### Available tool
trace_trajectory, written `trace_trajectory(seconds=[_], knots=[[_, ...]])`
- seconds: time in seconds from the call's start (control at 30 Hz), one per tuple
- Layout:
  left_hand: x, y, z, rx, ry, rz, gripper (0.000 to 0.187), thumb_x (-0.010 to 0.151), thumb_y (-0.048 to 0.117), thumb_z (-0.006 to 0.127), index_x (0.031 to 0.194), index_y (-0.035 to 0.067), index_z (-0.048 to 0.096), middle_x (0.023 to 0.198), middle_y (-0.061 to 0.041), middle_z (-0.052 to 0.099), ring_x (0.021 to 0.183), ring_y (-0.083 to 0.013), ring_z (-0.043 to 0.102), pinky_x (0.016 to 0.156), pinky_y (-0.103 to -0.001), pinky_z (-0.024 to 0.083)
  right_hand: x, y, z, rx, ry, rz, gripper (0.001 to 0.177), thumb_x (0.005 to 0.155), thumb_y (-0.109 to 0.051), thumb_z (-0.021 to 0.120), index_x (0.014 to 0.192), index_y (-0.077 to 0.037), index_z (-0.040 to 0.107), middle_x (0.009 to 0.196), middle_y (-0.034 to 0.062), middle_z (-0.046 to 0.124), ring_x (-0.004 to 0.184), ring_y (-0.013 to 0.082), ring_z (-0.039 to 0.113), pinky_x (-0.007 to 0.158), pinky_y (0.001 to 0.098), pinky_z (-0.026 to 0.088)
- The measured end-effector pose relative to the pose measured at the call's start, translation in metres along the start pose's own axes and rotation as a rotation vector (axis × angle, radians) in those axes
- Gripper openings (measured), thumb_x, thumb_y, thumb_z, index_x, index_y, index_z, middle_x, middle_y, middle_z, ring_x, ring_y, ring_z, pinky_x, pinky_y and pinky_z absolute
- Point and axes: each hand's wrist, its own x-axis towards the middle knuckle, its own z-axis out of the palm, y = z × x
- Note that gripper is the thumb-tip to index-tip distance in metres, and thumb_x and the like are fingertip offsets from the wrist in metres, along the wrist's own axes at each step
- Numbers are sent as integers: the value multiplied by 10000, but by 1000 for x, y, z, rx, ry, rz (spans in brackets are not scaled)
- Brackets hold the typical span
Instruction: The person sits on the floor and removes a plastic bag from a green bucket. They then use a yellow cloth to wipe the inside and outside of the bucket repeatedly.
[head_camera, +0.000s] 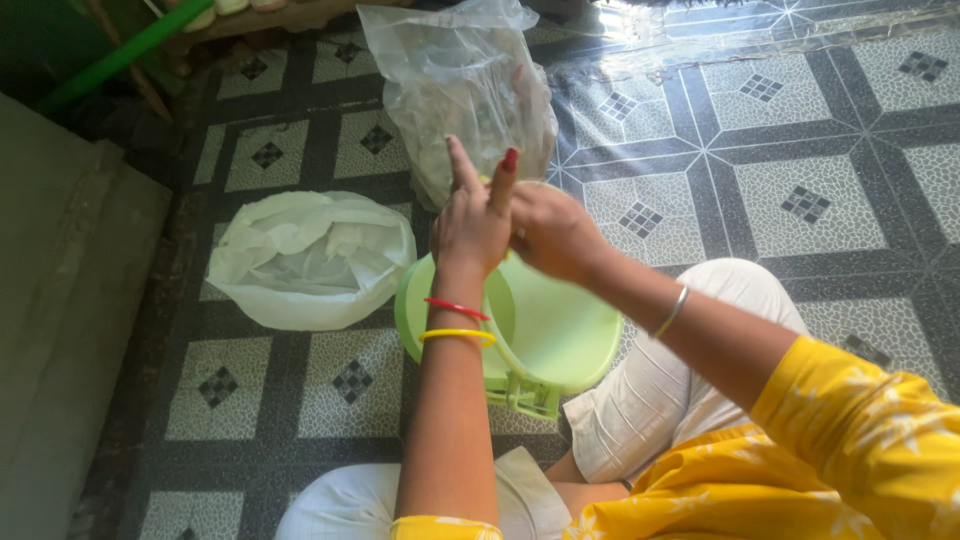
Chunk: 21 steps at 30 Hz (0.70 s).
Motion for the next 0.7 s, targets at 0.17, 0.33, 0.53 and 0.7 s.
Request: trace_trajectory(seconds=[0.17, 0.33, 0.53, 0.7], knots=[[0, -17, -2, 61, 65, 115, 1054, 900, 770, 418, 1613, 54, 118, 1289, -270, 655, 1081, -490, 654, 831, -562, 528, -4, 1, 6, 17, 76, 173, 424, 800, -88, 731, 1218, -66, 666, 1185, 139, 707, 929, 343, 695, 767, 444, 581], [6, -37, -2, 92, 127, 72, 886, 934, 478, 579, 1606, 83, 158, 1338, -239, 638, 1136, -454, 645, 893, -537, 520, -24, 44, -3, -128, -305, 845, 321, 773, -282, 836, 1045, -119, 787, 926, 104, 747, 762, 264, 708, 669, 397, 544], [8, -47, -6, 145, 51, -30, 715, 1009, 466, 538, 1600, 182, 252, 1322, -166, 679, 1173, -408, 651, 930, -517, 516, -97, 61, -14, 162, -599, 1320, 381, 832, -351, 806, 903, 23, 803, 769, 160, 736, 662, 266, 698, 597, 394, 559], [0, -29, -9, 237, -21, 77, 686, 1036, 571, 535, 1594, 246, 303, 1327, -170, 689, 1173, -414, 659, 947, -517, 521, -71, 68, -3, -26, -558, 1083, 318, 726, -286, 866, 908, -30, 812, 800, 146, 756, 707, 263, 745, 660, 387, 574]])
